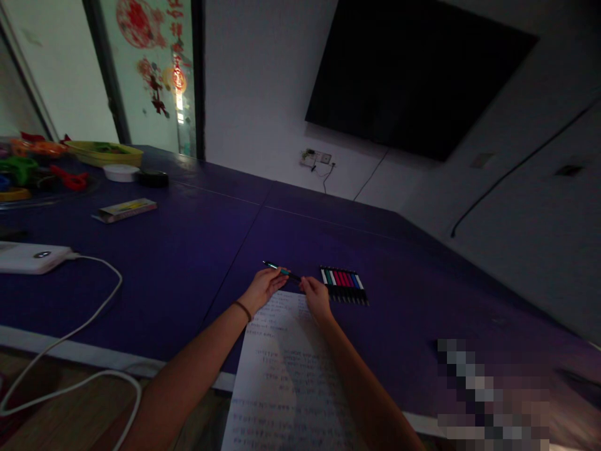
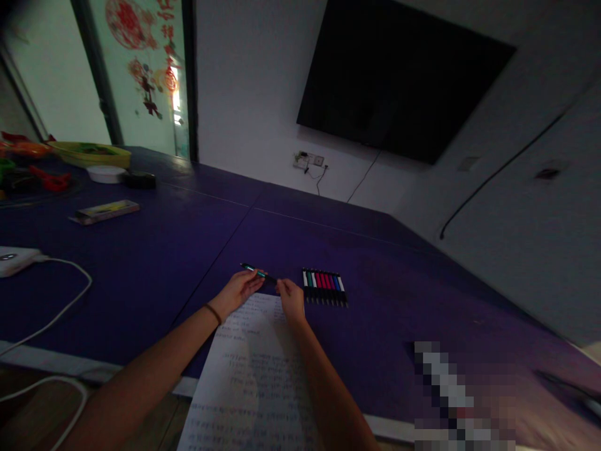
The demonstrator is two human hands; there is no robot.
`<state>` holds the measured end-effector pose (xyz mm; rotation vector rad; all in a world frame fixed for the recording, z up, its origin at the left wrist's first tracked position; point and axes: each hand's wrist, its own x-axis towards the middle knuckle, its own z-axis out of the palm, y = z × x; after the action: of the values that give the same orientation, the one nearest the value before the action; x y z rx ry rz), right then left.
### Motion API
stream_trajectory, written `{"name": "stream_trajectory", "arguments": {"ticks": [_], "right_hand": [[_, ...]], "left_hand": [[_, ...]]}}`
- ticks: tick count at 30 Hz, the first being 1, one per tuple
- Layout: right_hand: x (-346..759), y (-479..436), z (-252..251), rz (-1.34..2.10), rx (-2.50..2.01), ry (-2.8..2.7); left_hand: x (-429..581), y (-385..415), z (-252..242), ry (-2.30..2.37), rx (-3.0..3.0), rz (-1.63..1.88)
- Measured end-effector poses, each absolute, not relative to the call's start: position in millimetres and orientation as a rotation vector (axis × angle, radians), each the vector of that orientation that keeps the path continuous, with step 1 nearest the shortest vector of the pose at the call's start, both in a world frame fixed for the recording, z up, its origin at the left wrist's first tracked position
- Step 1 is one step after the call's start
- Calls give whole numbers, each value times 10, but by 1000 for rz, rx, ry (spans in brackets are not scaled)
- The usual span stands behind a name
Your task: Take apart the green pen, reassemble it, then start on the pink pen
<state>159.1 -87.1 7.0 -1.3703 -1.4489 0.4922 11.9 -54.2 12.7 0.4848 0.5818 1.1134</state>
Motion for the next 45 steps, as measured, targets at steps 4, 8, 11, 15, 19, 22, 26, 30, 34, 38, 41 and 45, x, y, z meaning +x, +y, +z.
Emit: {"name": "stream_trajectory", "arguments": {"ticks": [4, 8, 11, 15, 19, 22, 26, 30, 34, 38, 41, 45], "right_hand": [[1584, -858, 38, 529, -1332, -1450], [1567, -860, 24, 468, -1318, -1450], [1576, -872, 43, 412, -1324, -1504], [1607, -880, 65, 404, -1344, -1597], [1613, -871, 57, 474, -1379, -1577], [1601, -863, 49, 506, -1354, -1543], [1593, -858, 35, 465, -1297, -1540], [1590, -868, 22, 359, -1287, -1539], [1588, -888, 54, 294, -1300, -1626], [1591, -902, 84, 272, -1352, -1709], [1569, -912, 71, 476, -1366, -1623], [1510, -945, 107, 864, -1287, -1368]], "left_hand": [[119, -549, 139, 580, 482, 1143], [116, -560, 162, 600, 457, 1184], [111, -565, 171, 601, 464, 1171], [110, -559, 163, 593, 486, 1164], [112, -558, 156, 595, 524, 1167], [110, -572, 165, 593, 544, 1157], [107, -584, 183, 601, 532, 1150], [105, -577, 186, 629, 515, 1168], [103, -569, 169, 654, 523, 1181], [105, -567, 159, 643, 552, 1232], [104, -570, 175, 615, 599, 1254], [107, -587, 211, 600, 666, 1245]]}}
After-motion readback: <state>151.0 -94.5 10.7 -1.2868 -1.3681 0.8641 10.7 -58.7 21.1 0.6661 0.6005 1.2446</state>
